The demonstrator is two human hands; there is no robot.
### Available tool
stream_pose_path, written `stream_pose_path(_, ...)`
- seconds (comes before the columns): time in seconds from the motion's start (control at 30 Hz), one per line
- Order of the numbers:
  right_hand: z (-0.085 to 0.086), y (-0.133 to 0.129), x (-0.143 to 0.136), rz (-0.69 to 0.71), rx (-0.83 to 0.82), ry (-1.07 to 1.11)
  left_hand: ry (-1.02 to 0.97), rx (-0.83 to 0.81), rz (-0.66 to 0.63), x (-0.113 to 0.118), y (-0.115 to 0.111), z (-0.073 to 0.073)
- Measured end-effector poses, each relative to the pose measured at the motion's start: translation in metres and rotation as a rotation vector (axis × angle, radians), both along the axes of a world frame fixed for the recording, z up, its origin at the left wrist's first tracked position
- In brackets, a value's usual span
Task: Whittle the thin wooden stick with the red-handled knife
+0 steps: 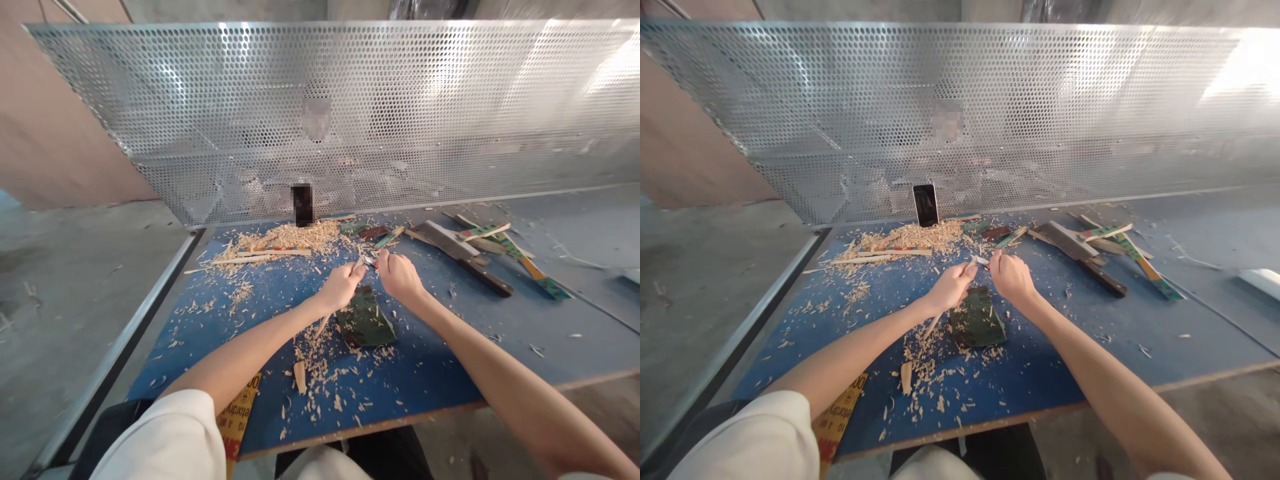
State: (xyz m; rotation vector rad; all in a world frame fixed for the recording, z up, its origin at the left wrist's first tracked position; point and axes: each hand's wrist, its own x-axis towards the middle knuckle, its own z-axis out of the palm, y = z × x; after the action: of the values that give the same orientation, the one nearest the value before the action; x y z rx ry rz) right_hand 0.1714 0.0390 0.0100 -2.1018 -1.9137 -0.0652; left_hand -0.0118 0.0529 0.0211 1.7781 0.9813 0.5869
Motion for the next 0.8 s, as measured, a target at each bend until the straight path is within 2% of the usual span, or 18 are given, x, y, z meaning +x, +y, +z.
stream_pose_path(0.07, 0.0000, 0.0001, 0.0003, -0.003, -0.003, 0.000, 0.001, -0.003, -0.002, -0.0005, 0.0002, 0.0011)
stream_pose_path(0.17, -0.0017, 0.0007, 0.0010, -0.016, 0.011, 0.001, 0.075, 0.199, 0.035, -0.0032, 0.0005, 0.0016)
stream_pose_path(0.23, -0.0038, 0.0015, 0.0017, -0.015, 0.029, 0.005, 0.111, 0.254, 0.054, -0.0043, 0.0012, 0.0003)
stream_pose_path(0.4, -0.0070, 0.0035, 0.0046, -0.023, 0.094, 0.001, 0.069, 0.167, -0.014, -0.0044, 0.0046, -0.0021)
stream_pose_path(0.67, -0.0050, 0.0029, 0.0059, 0.013, 0.078, 0.048, 0.184, 0.358, 0.018, -0.0082, 0.0032, 0.0040)
stream_pose_path(0.8, -0.0037, 0.0046, 0.0056, 0.015, 0.054, 0.035, 0.092, 0.211, -0.027, -0.0057, 0.0049, 0.0031)
